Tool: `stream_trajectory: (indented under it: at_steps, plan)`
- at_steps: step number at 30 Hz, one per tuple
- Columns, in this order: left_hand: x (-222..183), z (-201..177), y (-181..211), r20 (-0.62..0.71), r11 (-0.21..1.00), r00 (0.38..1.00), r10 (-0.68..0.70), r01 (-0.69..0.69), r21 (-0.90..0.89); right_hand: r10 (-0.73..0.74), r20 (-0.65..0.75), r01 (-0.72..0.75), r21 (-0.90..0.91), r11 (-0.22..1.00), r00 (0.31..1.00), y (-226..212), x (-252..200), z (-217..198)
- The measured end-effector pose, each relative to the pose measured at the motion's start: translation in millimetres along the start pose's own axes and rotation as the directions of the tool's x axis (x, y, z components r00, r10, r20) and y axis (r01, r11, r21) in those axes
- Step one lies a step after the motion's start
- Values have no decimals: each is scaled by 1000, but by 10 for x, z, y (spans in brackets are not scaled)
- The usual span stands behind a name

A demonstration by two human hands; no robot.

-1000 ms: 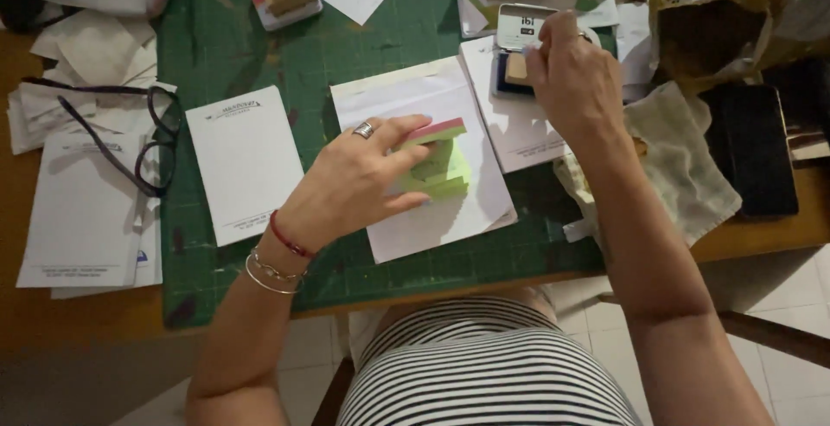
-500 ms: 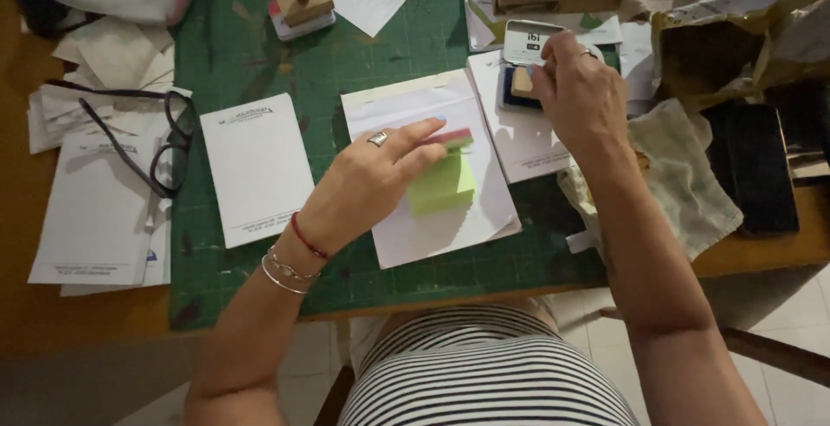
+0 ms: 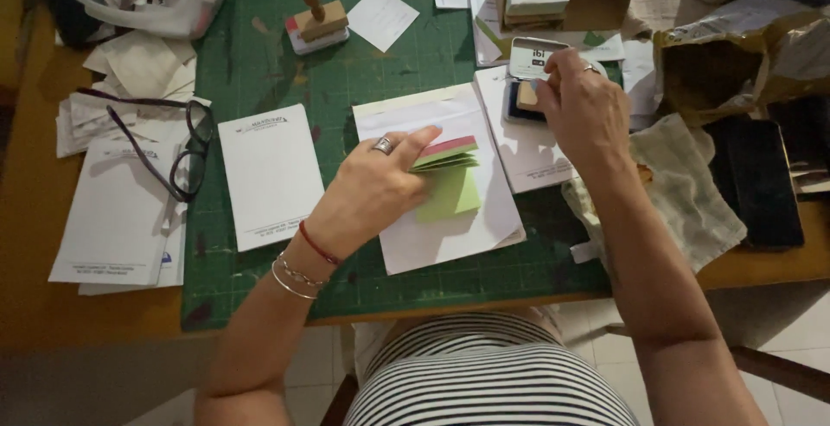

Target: A person is manually stamping a stack of sticky notes using a rubber stamp and an ink pad on a cluttered workbench.

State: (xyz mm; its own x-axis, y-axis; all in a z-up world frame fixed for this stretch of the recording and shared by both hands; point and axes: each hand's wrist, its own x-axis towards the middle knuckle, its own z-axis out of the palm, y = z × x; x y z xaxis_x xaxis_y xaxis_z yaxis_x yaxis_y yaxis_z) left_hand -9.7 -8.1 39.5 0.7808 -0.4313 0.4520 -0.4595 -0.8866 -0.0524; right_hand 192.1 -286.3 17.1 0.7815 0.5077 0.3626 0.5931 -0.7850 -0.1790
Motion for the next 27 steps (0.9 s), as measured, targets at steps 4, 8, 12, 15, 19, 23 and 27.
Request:
stream_trajectory:
  at_steps: [4,8,12,15,19,23,27]
  plan:
    - [-89,192,-13,13,995,1000,-6,4,99,-41,-48,42,9,999,998,23,-7,64]
    - [-109,263,-22,85,996,996,-25,18,86,-36,-62,38,38,999,997,26,3,18]
    - [-123,218,2,110,996,993,-41,32,77,-11,-44,13,45,999,999,25,15,46]
    - [-99,226,2,88,996,995,-45,38,80,24,-19,-23,32,999,1000,49,11,46]
    - [-76,233,8,37,994,998,-51,48,102,30,-1,-30,48,998,1000,22,33,13]
    - [-81,284,-5,7,993,998,-63,62,101,49,23,-50,35,998,999,37,18,35]
    - [-32,331,-34,-168,998,984,-55,62,34,-16,-76,18,23,1000,997,36,3,17]
